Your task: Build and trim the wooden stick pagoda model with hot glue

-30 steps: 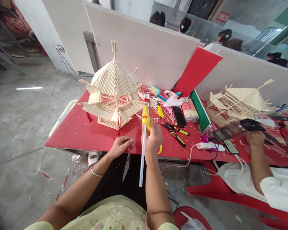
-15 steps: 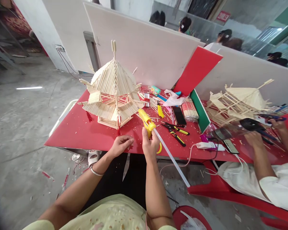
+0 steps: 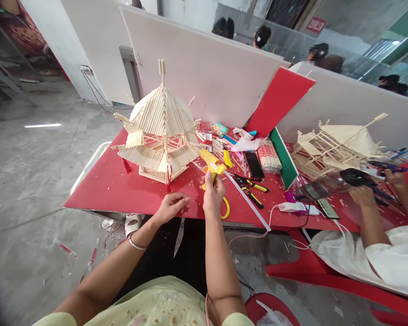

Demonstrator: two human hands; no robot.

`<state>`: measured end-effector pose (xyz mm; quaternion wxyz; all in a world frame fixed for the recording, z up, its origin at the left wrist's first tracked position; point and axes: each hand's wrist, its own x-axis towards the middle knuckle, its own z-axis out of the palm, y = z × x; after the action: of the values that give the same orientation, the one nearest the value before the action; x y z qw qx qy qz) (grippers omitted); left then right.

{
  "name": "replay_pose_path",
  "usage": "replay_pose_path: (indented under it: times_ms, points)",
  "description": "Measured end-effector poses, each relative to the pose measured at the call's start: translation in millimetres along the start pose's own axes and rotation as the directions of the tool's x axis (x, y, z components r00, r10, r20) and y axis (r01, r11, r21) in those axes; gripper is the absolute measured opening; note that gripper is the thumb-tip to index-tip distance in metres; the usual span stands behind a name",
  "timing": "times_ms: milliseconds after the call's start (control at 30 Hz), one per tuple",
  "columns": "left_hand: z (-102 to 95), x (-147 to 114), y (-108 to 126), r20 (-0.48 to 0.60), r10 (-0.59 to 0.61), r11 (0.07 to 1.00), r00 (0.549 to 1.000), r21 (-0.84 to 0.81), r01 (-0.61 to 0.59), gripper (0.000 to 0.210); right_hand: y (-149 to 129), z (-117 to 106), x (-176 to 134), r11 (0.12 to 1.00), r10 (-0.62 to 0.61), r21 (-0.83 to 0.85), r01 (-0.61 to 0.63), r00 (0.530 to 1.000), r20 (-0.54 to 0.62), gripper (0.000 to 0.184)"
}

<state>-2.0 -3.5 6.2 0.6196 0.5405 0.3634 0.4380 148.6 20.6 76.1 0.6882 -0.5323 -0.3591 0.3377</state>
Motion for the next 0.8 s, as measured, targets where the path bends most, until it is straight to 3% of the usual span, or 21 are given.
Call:
replay_pose_path:
  times_ms: [300, 533, 800]
  points:
    - [0.0, -1, 3, 0.006, -0.007, 1.0, 1.0, 0.009, 0.007, 0.05, 4, -2, 1, 0.995, -0.067, -0.074, 0.062, 0.996, -0.064, 0.053]
    - [-0.8, -1, 0, 0.003, -0.001, 1.0, 1.0, -0.011, 0.001, 0.047, 5, 8, 1, 0.988, -0.083, -0.125, 0.085, 0.996, 0.023, 0.051]
    - [0.3, 5, -6, -0.237, 0.101, 0.985, 0.966, -0.115, -0.131, 0.044, 3, 4, 3, 0.989, -0.093, -0.121, 0.089, 0.995, -0.03, 0.051]
